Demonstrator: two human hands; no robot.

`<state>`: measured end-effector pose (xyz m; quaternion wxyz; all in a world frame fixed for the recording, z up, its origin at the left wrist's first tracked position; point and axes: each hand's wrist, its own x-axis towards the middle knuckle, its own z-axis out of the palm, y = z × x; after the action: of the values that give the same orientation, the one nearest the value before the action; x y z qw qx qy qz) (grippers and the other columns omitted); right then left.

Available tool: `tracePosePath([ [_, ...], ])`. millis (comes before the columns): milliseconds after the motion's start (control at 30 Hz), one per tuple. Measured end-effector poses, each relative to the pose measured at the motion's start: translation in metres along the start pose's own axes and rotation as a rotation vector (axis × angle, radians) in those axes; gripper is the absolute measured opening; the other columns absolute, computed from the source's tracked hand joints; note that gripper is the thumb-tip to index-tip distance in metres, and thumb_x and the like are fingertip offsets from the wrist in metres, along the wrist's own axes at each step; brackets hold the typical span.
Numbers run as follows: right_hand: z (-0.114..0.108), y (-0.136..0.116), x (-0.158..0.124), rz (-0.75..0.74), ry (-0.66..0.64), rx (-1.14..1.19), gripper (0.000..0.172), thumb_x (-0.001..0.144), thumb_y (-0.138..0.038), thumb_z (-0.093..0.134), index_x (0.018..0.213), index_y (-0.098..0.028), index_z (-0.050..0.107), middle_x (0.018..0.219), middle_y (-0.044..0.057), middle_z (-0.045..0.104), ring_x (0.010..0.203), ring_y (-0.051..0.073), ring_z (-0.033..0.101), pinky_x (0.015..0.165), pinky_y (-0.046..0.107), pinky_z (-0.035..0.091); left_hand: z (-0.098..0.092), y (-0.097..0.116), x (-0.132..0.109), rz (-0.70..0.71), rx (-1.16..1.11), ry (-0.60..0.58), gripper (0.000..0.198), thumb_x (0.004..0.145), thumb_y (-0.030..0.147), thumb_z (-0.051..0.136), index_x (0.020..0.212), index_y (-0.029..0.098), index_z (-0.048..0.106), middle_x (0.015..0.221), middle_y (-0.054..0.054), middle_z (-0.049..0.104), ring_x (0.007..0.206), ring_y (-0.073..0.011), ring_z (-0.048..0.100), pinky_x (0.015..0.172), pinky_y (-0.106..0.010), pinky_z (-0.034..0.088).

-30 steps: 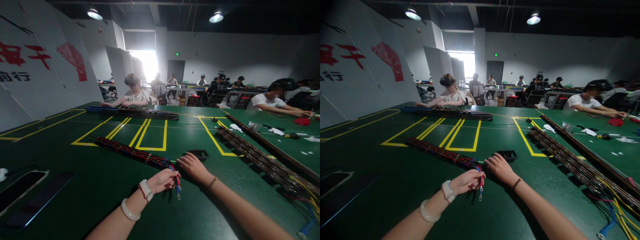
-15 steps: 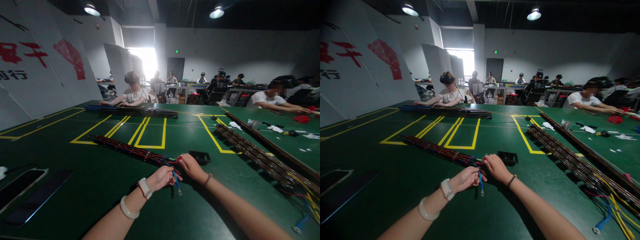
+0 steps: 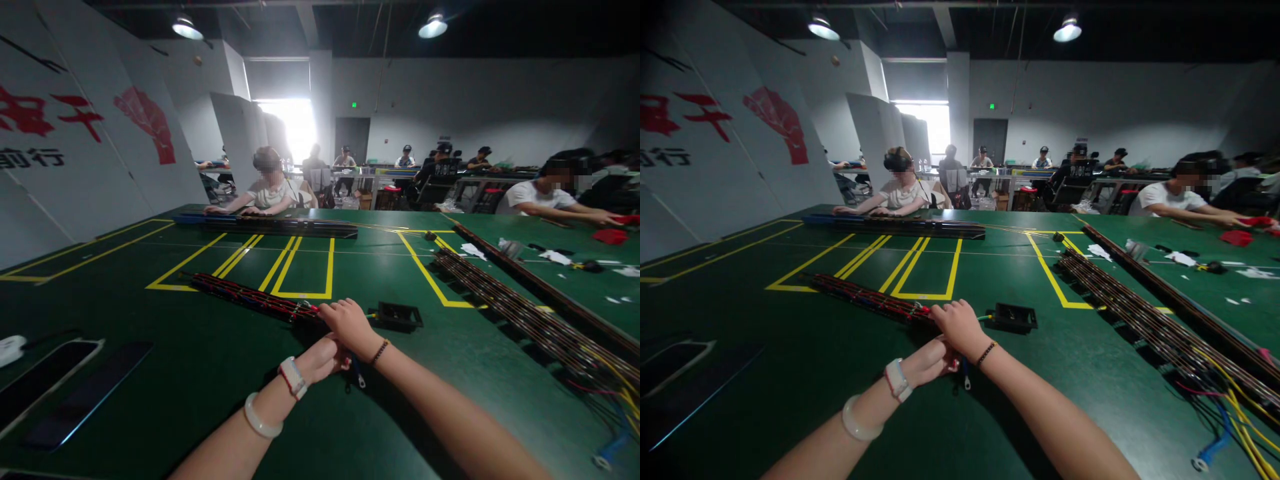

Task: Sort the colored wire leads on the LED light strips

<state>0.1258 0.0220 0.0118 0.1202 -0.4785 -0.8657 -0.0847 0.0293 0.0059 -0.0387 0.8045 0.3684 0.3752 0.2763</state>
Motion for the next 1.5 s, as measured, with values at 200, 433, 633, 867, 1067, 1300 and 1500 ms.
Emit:
tracePosePath([
  [200, 0.021, 0.033, -0.049, -0.054, 0.11, 0.143, 0.039, 0.095, -0.02, 0.039, 0.134, -0.014, 0.04, 0.102, 0.011, 0.063, 0.089, 0.02, 0.058, 0.08, 0.035, 0.045, 0.001, 0.004, -0.003, -0.02, 0.107, -0.051, 0.02, 0.09, 0.025, 0.039, 0.083, 0.013, 0.053, 0.064, -0.004, 0.061, 0.045, -0.0064, 0.045, 0.048, -0.019, 0.033],
  [433, 0.033, 0.062, -0.085, -0.055, 0.213, 0.169, 0.037, 0.093, -0.016, 0.041, 0.13, -0.017, 0.048, 0.111, 0.012, 0.062, 0.1, 0.021, 0.056, 0.088, 0.038, 0.046, -0.004, 0.011, -0.014, -0.074, 0.396, -0.029, 0.041, 0.088, 0.052, 0.043, 0.088, 0.012, 0.051, 0.064, -0.008, 0.065, 0.046, -0.01, 0.053, 0.045, -0.02, 0.031],
  [633, 0.033, 0.066, -0.082, -0.098, 0.158, 0.158, 0.025, 0.091, -0.014, 0.046, 0.11, -0.019, 0.063, 0.1, 0.009, 0.064, 0.092, 0.02, 0.055, 0.087, 0.036, 0.044, -0.007, 0.021, -0.02, -0.008, 0.724, 0.018, 0.034, 0.089, 0.051, 0.038, 0.085, 0.018, 0.042, 0.055, 0.001, 0.06, 0.034, -0.0051, 0.034, 0.041, -0.019, 0.021],
  [867, 0.033, 0.066, -0.081, -0.113, 0.168, 0.167, 0.028, 0.089, -0.01, 0.047, 0.111, -0.019, 0.063, 0.095, 0.009, 0.065, 0.091, 0.019, 0.055, 0.086, 0.035, 0.042, -0.003, 0.043, -0.035, 0.194, 1.434, 0.131, 0.028, 0.09, 0.036, 0.04, 0.07, 0.019, 0.05, 0.049, 0.004, 0.049, 0.044, -0.0109, 0.047, 0.051, -0.023, 0.032],
  [1067, 0.027, 0.059, -0.083, -0.151, 0.345, 0.194, 0.026, 0.093, -0.014, 0.041, 0.11, -0.014, 0.06, 0.099, 0.011, 0.064, 0.09, 0.019, 0.056, 0.082, 0.035, 0.047, -0.009, 0.05, -0.045, 0.406, 1.556, 0.196, 0.039, 0.095, 0.042, 0.029, 0.078, 0.02, 0.057, 0.07, -0.002, 0.061, 0.063, -0.0153, 0.059, 0.059, -0.025, 0.038],
  [1300, 0.003, 0.003, -0.071, -0.486, 0.338, 0.013, 0.042, 0.091, -0.03, 0.049, 0.129, -0.013, 0.05, 0.134, 0.014, 0.051, 0.13, 0.025, 0.04, 0.11, 0.042, 0.032, -0.054, 0.052, -0.049, 0.766, 1.777, 0.596, 0.035, 0.091, 0.029, 0.04, 0.12, 0.018, 0.055, 0.127, -0.012, 0.054, 0.121, -0.0256, 0.047, 0.103, -0.042, 0.036],
  [1500, 0.014, -0.002, -0.051, -0.127, 0.22, -0.166, 0.072, 0.078, -0.041, 0.064, 0.134, 0.0, 0.044, 0.137, 0.023, 0.046, 0.137, 0.034, 0.028, 0.117, 0.05, 0.015, -0.085, 0.04, -0.033, 0.603, 1.861, 0.625, 0.047, 0.093, 0.04, 0.038, 0.139, 0.032, 0.041, 0.148, -0.005, 0.036, 0.14, -0.0314, 0.025, 0.112, -0.056, 0.019],
])
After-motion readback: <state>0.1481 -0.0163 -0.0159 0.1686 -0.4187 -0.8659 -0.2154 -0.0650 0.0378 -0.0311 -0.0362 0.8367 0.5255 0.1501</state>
